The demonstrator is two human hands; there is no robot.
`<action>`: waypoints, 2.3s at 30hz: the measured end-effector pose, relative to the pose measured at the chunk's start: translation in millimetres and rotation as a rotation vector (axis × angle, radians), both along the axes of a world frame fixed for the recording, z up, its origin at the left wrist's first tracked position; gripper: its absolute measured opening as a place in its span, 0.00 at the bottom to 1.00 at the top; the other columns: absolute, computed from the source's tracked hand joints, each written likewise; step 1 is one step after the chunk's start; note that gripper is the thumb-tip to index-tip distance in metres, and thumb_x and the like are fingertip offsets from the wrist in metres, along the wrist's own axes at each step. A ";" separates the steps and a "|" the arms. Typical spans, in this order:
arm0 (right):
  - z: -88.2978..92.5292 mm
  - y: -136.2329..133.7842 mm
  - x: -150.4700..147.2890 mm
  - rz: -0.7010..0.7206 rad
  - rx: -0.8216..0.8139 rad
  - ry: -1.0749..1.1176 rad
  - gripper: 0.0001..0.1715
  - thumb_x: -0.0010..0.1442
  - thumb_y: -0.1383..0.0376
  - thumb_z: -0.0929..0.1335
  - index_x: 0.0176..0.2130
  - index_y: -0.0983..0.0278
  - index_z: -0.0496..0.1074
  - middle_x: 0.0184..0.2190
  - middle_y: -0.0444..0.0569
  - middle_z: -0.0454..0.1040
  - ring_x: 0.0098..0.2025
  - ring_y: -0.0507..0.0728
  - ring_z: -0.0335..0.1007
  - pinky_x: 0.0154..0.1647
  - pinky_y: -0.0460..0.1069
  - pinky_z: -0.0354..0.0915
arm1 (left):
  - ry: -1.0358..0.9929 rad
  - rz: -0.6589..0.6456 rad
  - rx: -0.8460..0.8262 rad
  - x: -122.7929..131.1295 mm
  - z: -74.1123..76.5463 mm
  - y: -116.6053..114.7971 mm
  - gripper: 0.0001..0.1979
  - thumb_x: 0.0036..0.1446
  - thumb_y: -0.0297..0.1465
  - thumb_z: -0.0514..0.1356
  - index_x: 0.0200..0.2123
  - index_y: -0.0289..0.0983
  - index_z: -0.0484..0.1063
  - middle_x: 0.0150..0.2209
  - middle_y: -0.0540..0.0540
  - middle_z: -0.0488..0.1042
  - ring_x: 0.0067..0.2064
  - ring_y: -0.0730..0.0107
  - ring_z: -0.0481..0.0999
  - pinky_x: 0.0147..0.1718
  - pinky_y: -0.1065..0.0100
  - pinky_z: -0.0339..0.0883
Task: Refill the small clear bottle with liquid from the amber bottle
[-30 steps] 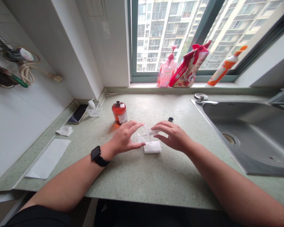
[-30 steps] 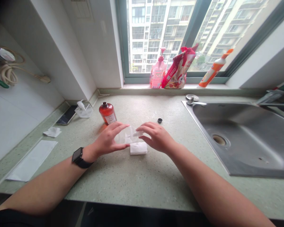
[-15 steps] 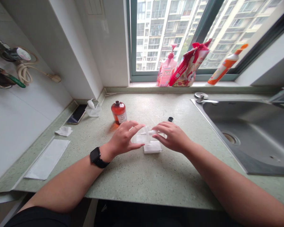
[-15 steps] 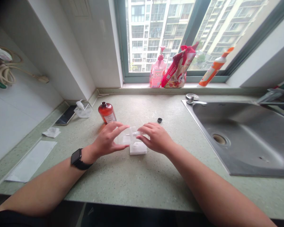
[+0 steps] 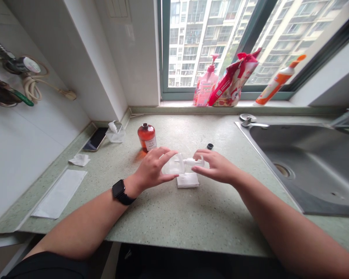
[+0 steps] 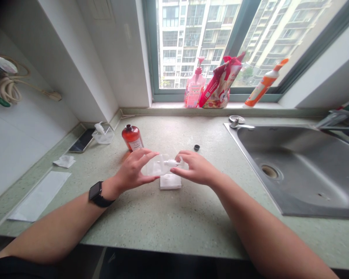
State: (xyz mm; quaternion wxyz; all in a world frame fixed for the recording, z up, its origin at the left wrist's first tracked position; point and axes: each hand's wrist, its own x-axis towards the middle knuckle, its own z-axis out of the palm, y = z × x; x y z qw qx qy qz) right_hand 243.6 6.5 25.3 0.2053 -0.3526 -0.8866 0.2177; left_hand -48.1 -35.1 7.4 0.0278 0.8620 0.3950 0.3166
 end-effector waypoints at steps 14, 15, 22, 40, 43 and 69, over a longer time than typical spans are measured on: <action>-19.2 9.5 -8.1 -0.017 -0.704 0.653 0.45 0.64 0.26 0.62 0.57 0.52 0.80 0.63 0.53 0.77 0.67 0.69 0.69 0.63 0.66 0.71 | -0.123 0.012 0.063 -2.4 2.6 1.2 0.35 0.63 0.46 0.72 0.67 0.40 0.66 0.59 0.36 0.76 0.59 0.48 0.78 0.61 0.47 0.75; -19.3 9.5 -9.2 -0.002 -0.721 0.672 0.47 0.63 0.25 0.60 0.56 0.52 0.81 0.64 0.53 0.76 0.68 0.69 0.68 0.65 0.66 0.70 | -0.129 0.018 0.061 -2.1 2.7 1.1 0.36 0.63 0.46 0.72 0.67 0.40 0.66 0.59 0.36 0.76 0.59 0.48 0.78 0.61 0.47 0.75; -14.1 9.5 -14.6 -0.131 -0.738 0.745 0.48 0.62 0.23 0.58 0.49 0.52 0.83 0.63 0.51 0.78 0.68 0.69 0.68 0.68 0.69 0.67 | -0.169 0.046 0.050 -1.2 3.5 0.9 0.35 0.61 0.47 0.73 0.65 0.40 0.68 0.57 0.37 0.77 0.58 0.48 0.79 0.60 0.47 0.76; -15.6 9.9 -18.2 -0.202 -0.788 0.867 0.45 0.64 0.26 0.60 0.23 0.58 0.75 0.57 0.52 0.80 0.70 0.71 0.65 0.73 0.69 0.57 | -0.336 0.017 -0.031 -2.8 -1.4 5.5 0.36 0.59 0.47 0.75 0.63 0.39 0.68 0.55 0.38 0.77 0.53 0.53 0.82 0.57 0.50 0.78; -18.9 11.3 -16.8 -0.196 -0.828 0.900 0.27 0.62 0.36 0.72 0.34 0.55 0.82 0.55 0.51 0.81 0.67 0.69 0.69 0.72 0.69 0.60 | -0.367 0.015 -0.063 -3.4 -1.9 5.9 0.36 0.58 0.47 0.75 0.63 0.40 0.68 0.54 0.39 0.77 0.52 0.54 0.82 0.57 0.49 0.78; -18.9 -26.8 -42.9 -0.089 -0.071 0.636 0.17 0.56 0.47 0.81 0.38 0.54 0.82 0.50 0.53 0.79 0.64 0.70 0.72 0.68 0.70 0.68 | -0.121 -0.064 -0.087 9.0 -1.2 -4.5 0.32 0.59 0.42 0.74 0.61 0.39 0.68 0.55 0.39 0.79 0.56 0.49 0.80 0.59 0.48 0.74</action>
